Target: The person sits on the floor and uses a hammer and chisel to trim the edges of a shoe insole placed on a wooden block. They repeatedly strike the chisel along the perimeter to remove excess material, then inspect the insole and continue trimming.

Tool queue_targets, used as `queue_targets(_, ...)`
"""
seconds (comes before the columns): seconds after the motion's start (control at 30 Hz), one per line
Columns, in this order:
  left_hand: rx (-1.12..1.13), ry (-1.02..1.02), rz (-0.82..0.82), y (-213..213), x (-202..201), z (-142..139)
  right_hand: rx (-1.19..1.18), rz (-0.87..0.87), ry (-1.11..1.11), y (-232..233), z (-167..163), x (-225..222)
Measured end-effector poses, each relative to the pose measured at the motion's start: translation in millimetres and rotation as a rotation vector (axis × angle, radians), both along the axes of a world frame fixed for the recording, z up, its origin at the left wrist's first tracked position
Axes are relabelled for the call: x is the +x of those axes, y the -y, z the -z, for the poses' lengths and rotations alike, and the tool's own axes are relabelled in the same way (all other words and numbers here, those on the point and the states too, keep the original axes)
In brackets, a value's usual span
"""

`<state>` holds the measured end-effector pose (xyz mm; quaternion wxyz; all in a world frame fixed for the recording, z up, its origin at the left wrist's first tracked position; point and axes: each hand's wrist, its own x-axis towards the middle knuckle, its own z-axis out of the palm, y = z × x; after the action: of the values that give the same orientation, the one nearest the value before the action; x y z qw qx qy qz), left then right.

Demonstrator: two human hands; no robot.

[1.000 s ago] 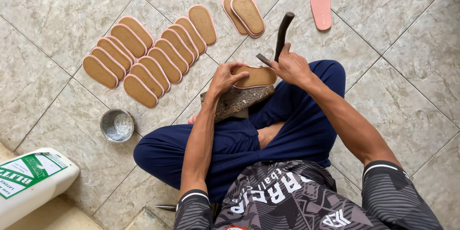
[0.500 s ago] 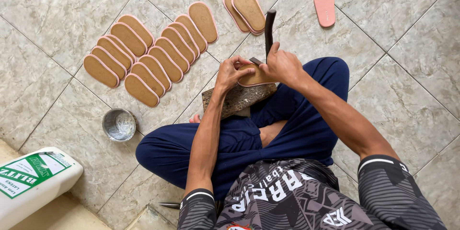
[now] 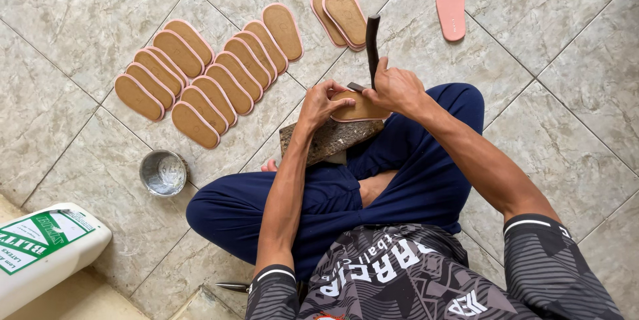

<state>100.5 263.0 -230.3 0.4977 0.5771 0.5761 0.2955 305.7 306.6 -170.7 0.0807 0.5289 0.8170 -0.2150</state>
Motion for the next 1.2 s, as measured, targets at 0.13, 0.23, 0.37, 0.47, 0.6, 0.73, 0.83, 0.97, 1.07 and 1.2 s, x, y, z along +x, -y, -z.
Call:
queue_targets(0.13,0.025,-0.003,-0.061,2,1,3,0.02,-0.034,-0.029,10,3,-3)
queue_targets(0.23,0.013,0.012,-0.046,2,1,1,0.036,-0.036,-0.018,24,4,1)
queue_targets(0.37,0.006,0.049,0.015,0,0,-6,0.046,0.025,-0.026,21,3,12)
queue_targets(0.47,0.088,-0.004,0.06,0,-3,-9,0.046,0.074,-0.052,10,2,17)
queue_targets(0.6,0.055,-0.111,0.146,2,-4,-5,0.089,0.021,-0.039,4,3,11)
queue_targets(0.73,0.037,0.048,0.021,3,-1,0,0.006,0.016,-0.047,3,5,4)
queue_targets(0.83,-0.003,0.03,-0.038,5,0,3,-0.016,0.006,-0.013,4,12,4)
queue_targets(0.97,0.02,0.031,-0.073,7,-1,4,0.001,-0.053,0.035,10,22,7)
queue_targets(1.07,0.014,0.037,-0.064,6,0,5,0.003,-0.058,0.045,12,27,14)
queue_targets(1.2,0.164,0.052,-0.006,5,2,5,0.087,-0.077,-0.021,7,24,27)
